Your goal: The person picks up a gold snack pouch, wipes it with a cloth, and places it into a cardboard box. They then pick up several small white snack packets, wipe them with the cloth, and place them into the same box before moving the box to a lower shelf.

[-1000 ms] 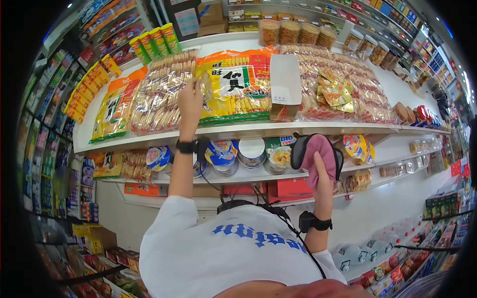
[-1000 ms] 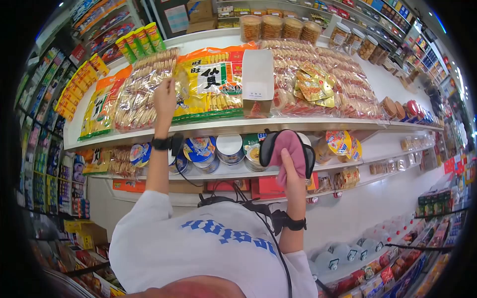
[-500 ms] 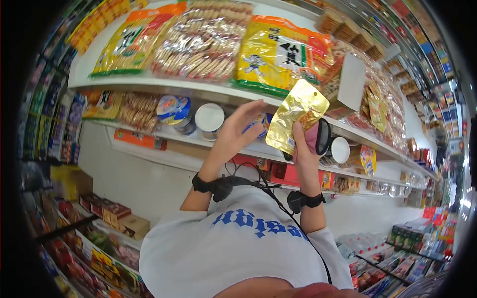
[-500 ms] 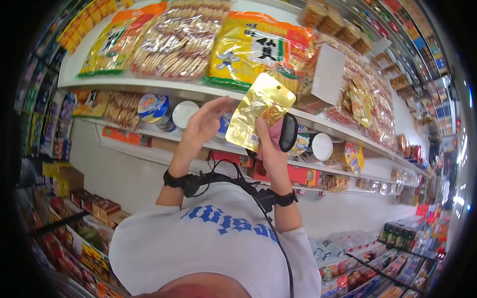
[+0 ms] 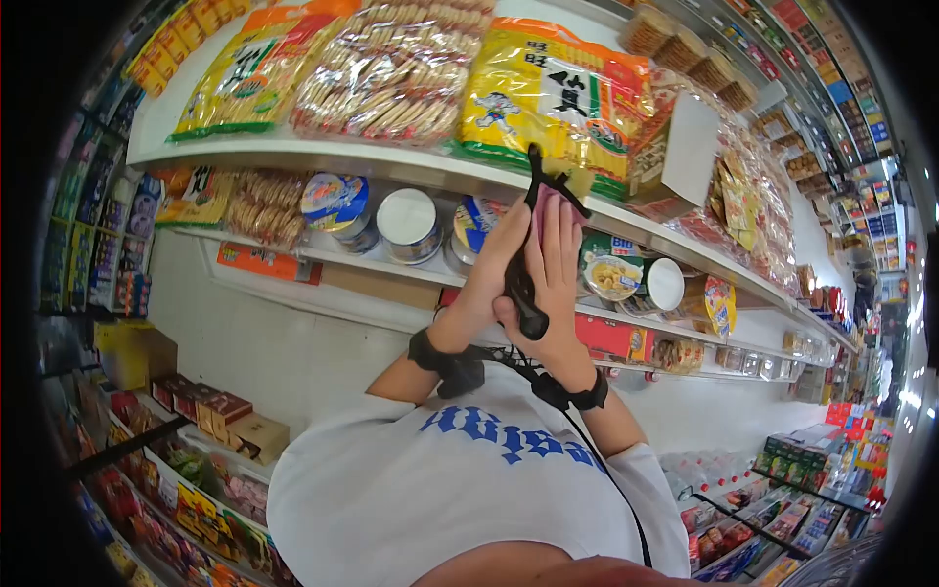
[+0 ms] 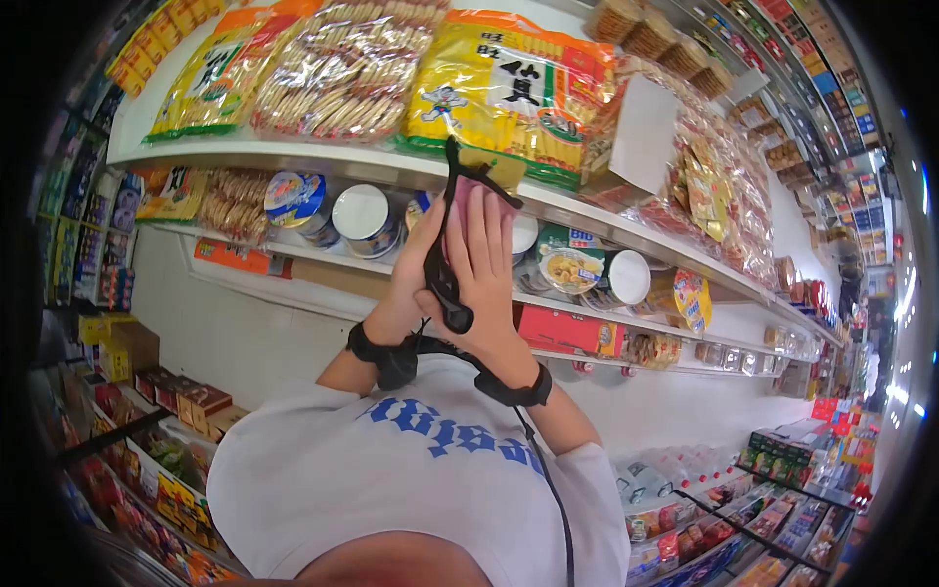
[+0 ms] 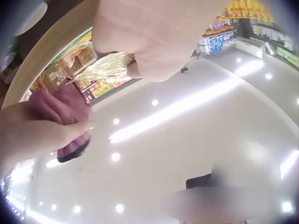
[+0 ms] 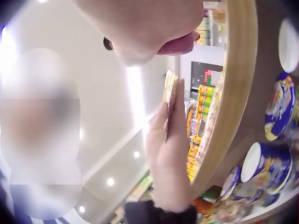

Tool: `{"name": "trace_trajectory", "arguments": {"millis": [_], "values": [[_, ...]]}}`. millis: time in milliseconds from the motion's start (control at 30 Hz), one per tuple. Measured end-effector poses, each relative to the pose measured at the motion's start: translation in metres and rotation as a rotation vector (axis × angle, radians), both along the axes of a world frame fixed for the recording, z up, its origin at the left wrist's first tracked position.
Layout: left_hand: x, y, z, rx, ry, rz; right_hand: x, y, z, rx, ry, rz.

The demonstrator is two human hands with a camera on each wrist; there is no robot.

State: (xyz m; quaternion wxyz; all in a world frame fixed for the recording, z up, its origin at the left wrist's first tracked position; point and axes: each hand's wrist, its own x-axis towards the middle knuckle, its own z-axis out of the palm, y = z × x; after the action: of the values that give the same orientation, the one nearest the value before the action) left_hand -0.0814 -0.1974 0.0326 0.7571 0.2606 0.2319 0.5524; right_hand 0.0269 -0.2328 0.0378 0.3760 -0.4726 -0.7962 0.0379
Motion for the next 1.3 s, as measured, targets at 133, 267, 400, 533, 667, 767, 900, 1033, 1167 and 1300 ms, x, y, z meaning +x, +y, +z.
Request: {"name": "trace_trajectory", "arguments": {"millis": [133,267,400,533,667,767,900,1033,1167,1300], "values": [[0.023,-0.011,0.000,0.302,0.036,-0.191,0.039,0.021,0.008,-0.016,0.500,0.034],[0.052,-0.033,-0.002,0.137,0.052,-0.238,0.058,-0.009,0.037,0.120,0.128,-0.015],[0.076,-0.055,0.005,0.221,0.194,-0.274,0.112,-0.022,0.044,0.136,0.233,-0.011],[0.129,-0.078,0.027,0.443,0.351,-0.150,0.155,-0.047,0.044,-0.156,0.952,0.019],[0.175,-0.096,0.044,0.433,0.251,0.039,0.163,-0.097,0.029,-0.131,0.676,0.071],[0.205,-0.111,0.053,0.552,0.395,0.128,0.192,-0.127,0.011,-0.433,1.265,0.053],[0.240,-0.125,0.039,0.638,0.654,0.074,0.251,-0.134,-0.004,-0.059,0.924,-0.094],[0.277,-0.133,0.036,0.756,0.696,0.156,0.296,-0.155,-0.029,-0.031,0.835,-0.249],[0.293,-0.142,0.024,0.597,0.363,-0.139,0.285,-0.167,-0.009,-0.038,0.898,0.151],[0.297,-0.154,0.035,0.220,0.103,-0.342,0.287,-0.166,0.014,0.122,0.575,0.046]]}}
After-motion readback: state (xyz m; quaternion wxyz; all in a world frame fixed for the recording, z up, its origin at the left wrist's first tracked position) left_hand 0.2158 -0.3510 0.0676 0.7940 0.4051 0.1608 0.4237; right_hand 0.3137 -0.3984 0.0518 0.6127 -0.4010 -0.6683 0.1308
